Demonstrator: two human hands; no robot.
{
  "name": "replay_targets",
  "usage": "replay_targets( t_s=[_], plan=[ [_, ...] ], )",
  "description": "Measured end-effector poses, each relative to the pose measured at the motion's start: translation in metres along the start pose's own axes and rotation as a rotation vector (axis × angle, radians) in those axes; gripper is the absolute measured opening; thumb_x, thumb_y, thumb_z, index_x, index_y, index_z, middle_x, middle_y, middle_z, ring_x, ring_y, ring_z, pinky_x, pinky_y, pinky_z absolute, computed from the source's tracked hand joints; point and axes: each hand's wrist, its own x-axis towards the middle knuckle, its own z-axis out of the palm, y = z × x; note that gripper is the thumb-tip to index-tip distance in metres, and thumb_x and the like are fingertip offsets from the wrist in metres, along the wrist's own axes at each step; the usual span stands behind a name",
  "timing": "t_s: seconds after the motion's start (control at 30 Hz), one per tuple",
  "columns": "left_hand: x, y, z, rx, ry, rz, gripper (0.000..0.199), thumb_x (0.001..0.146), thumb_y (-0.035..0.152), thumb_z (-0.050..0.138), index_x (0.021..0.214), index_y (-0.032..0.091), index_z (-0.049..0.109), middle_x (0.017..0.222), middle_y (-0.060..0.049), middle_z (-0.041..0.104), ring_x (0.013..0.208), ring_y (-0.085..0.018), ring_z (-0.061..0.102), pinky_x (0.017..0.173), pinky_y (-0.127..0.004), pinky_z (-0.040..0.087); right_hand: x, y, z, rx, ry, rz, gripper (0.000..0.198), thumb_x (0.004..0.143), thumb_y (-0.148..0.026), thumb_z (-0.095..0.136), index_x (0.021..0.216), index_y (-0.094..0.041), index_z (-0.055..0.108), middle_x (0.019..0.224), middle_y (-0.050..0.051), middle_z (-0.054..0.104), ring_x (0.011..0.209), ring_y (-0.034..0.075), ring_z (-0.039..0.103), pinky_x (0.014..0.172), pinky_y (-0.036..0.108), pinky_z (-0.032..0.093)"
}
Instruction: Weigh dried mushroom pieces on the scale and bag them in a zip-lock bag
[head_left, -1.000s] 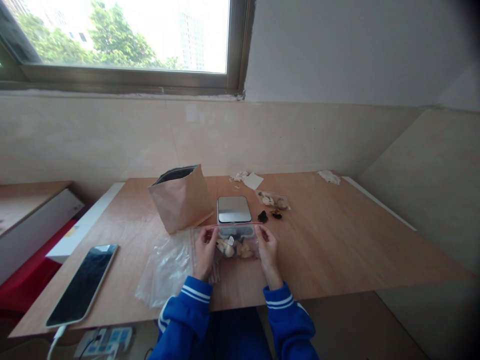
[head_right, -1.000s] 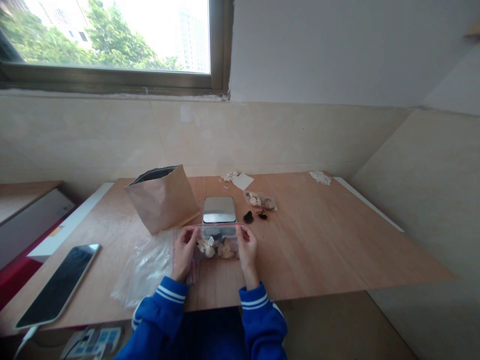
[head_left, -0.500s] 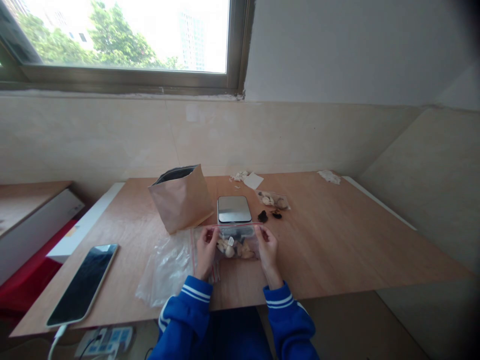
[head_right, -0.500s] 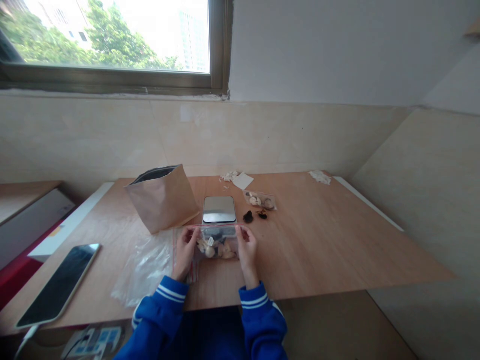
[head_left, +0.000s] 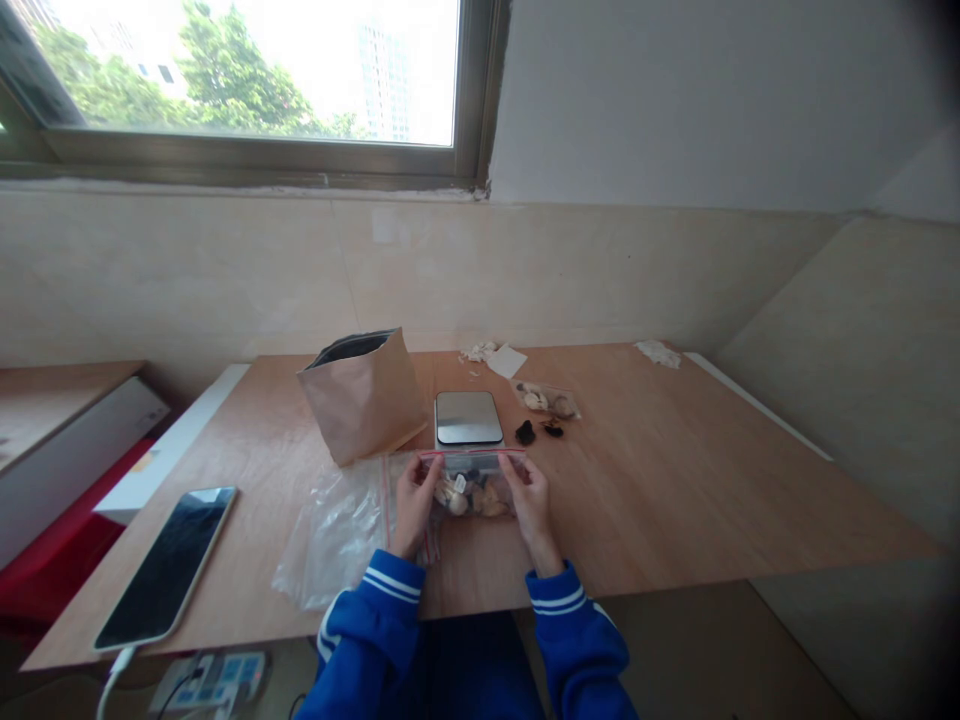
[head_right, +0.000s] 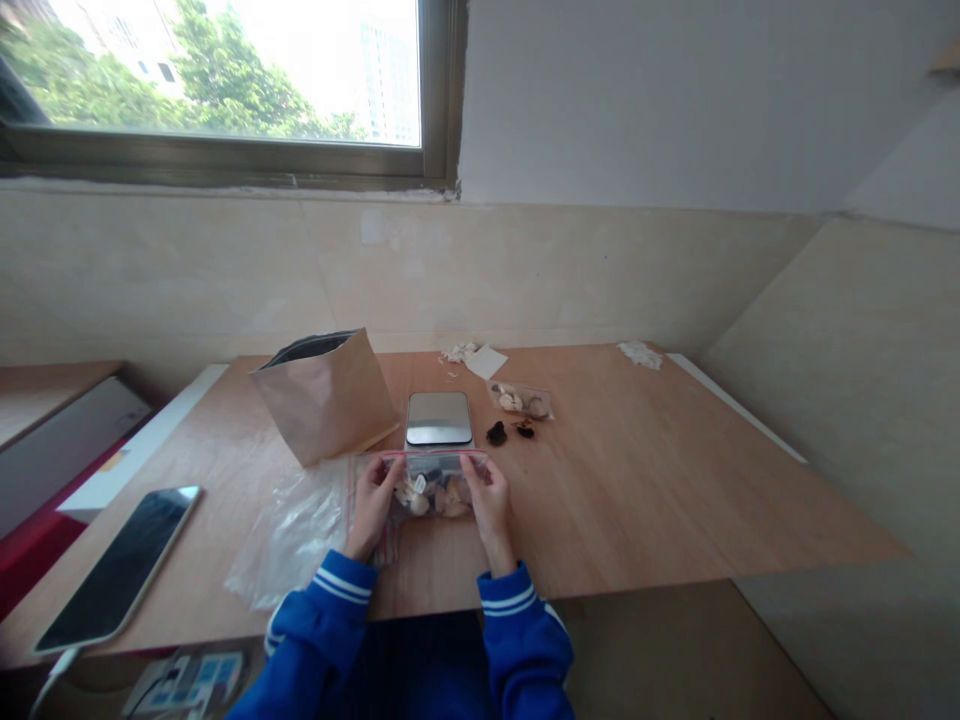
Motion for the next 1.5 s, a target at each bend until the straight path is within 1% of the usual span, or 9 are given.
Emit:
replay_targets(
  t_s=[0.1,0.23,0.47,0.77,1.03,1.23,1.4,1.5],
  plan=[
    [0.0,-0.002,0.0,0.014,-0.012,0.001,0.03,0.081,0.045,0.064,0.087,0.015,0.065,0.078,-0.003,0.065,0.074,-0.016,0.058,0.069,-0.025,0.044,0.0,0.0,0.0,-0.014,0.046,-0.03,0.037,0.074,-0.05,0.069,0.087,-0.016,0.072,0.085,0.007,0.074,0.083,0.022,0.067,0.081,0.036,0.053],
    [0.0,-0.006,-0.002,0.05,-0.009,0.019,0.03,0.083,0.044,0.063,0.088,0.015,0.066,0.08,-0.004,0.067,0.075,-0.016,0.059,0.069,-0.026,0.044,0.0,0.0,0.0,-0.022,0.048,-0.058,0.035,0.076,-0.049,0.069,0.087,-0.016,0.071,0.084,0.006,0.074,0.082,0.021,0.067,0.081,0.035,0.052],
    [0.0,-0.007,-0.003,0.076,0.002,0.03,0.03,0.082,0.044,0.063,0.089,0.015,0.067,0.083,-0.005,0.069,0.077,-0.018,0.062,0.071,-0.027,0.045,0.001,0.002,0.0,-0.019,0.044,-0.03,0.036,0.075,-0.049,0.069,0.087,-0.016,0.071,0.083,0.006,0.074,0.08,0.021,0.067,0.08,0.035,0.052],
    [0.001,-0.005,-0.001,0.028,0.011,0.019,0.029,0.079,0.042,0.066,0.089,0.015,0.07,0.086,-0.006,0.07,0.083,-0.02,0.063,0.076,-0.029,0.047,0.001,0.002,0.0,-0.044,0.059,-0.021,0.038,0.074,-0.05,0.069,0.088,-0.015,0.071,0.083,0.007,0.074,0.08,0.022,0.067,0.079,0.035,0.053],
    [0.001,-0.001,-0.002,0.03,0.028,0.018,0.028,0.078,0.042,0.068,0.085,0.015,0.07,0.083,-0.006,0.07,0.079,-0.019,0.062,0.073,-0.028,0.046,0.0,-0.002,0.001,-0.033,0.065,-0.029,0.038,0.073,-0.051,0.069,0.086,-0.015,0.072,0.081,0.006,0.074,0.078,0.021,0.067,0.077,0.035,0.054],
    [0.001,0.001,0.0,0.022,-0.008,0.01,0.03,0.079,0.044,0.067,0.089,0.016,0.071,0.086,-0.006,0.071,0.081,-0.02,0.064,0.074,-0.028,0.047,0.0,-0.001,0.001,-0.021,0.086,-0.019,0.04,0.072,-0.052,0.069,0.087,-0.015,0.072,0.082,0.007,0.074,0.08,0.022,0.068,0.079,0.037,0.054],
    [-0.002,0.004,0.001,-0.001,-0.055,0.013,0.03,0.083,0.044,0.062,0.093,0.016,0.069,0.09,-0.006,0.071,0.086,-0.02,0.063,0.078,-0.029,0.047,0.0,-0.002,0.0,-0.025,0.088,-0.031,0.037,0.074,-0.049,0.069,0.088,-0.016,0.071,0.084,0.007,0.074,0.081,0.022,0.068,0.08,0.036,0.053],
    [-0.003,0.002,0.001,-0.006,-0.036,0.019,0.029,0.083,0.043,0.063,0.092,0.016,0.067,0.088,-0.004,0.069,0.085,-0.018,0.062,0.079,-0.028,0.046,0.0,-0.002,0.0,-0.027,0.082,-0.044,0.034,0.075,-0.047,0.068,0.088,-0.015,0.071,0.085,0.007,0.074,0.083,0.022,0.067,0.081,0.036,0.052]
  ],
)
